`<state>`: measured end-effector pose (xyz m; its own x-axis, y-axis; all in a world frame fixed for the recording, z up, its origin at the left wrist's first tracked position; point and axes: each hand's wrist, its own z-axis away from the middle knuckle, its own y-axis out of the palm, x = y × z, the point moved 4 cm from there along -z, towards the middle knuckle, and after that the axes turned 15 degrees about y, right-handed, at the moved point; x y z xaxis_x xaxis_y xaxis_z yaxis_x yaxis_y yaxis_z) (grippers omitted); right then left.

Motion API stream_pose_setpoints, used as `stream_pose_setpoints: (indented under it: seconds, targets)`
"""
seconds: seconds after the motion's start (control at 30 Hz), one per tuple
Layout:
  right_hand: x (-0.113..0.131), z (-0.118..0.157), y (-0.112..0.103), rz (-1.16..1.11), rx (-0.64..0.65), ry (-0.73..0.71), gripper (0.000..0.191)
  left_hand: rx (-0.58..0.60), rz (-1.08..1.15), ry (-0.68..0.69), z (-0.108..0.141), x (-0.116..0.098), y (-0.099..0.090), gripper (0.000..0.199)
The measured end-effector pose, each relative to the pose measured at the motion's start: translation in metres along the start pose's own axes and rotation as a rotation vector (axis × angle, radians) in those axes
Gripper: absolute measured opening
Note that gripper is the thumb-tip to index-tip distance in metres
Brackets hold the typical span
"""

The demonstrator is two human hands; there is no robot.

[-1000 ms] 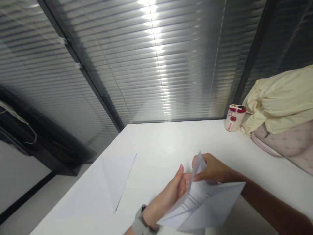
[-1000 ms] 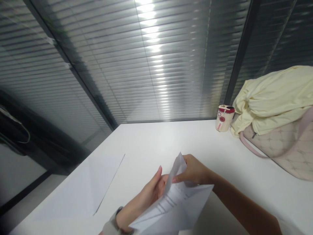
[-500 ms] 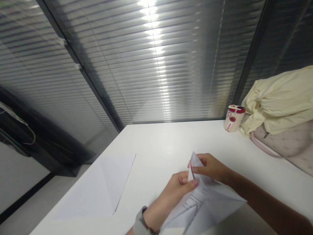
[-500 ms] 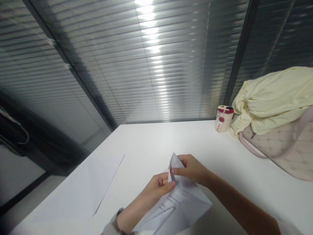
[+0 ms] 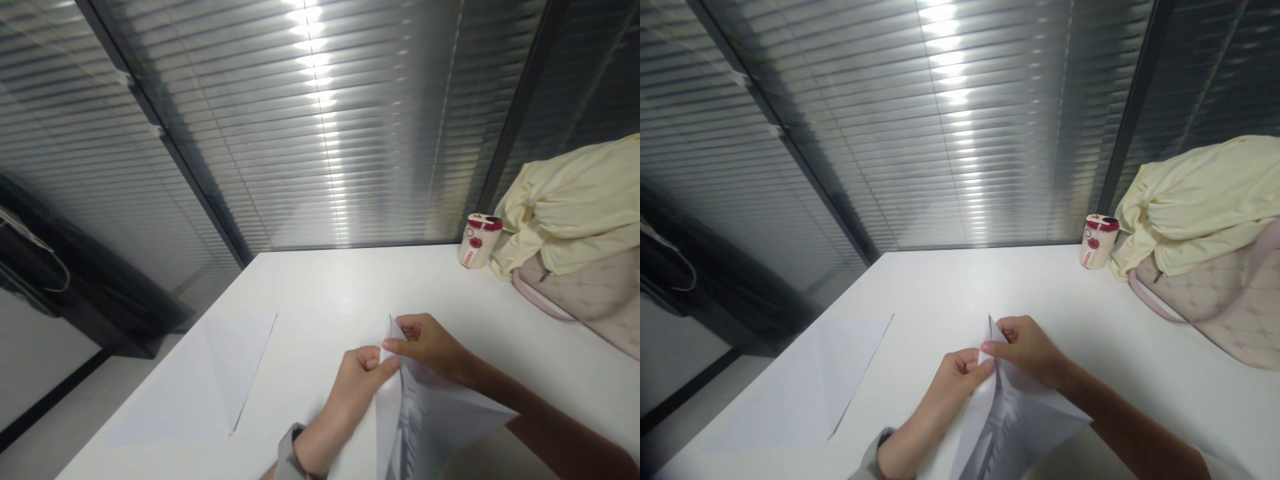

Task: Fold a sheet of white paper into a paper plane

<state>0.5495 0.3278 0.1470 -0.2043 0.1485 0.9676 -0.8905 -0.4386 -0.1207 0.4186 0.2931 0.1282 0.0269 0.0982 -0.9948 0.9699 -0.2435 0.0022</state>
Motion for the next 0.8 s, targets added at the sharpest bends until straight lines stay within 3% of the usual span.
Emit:
stream_pose_setpoints:
  seconds: [0.17,0.33,0.57,0.8]
  targets:
    - [0.000,0.001,-0.006,0.012,-0.026,0.040,0.037,-0.070,-0.051,0.053,0.001,-0.006,-0.004,0.056]
    - [0.008,0.004,-0.008,-0.064,0.106,0.010,0.030,-0.195,-0.082,0.003,0.003,-0.005,-0.010,0.056]
    - [-0.002,0.002,-0.007,-0.082,-0.045,0.034,0.027,-0.302,-0.067,0.047,0.003,-0.007,-0.011,0.052]
    - [0.002,0.006,-0.002,-0.041,-0.062,-0.022,0.023,-0.351,0.087,-0.050,0.007,-0.005,-0.009,0.046]
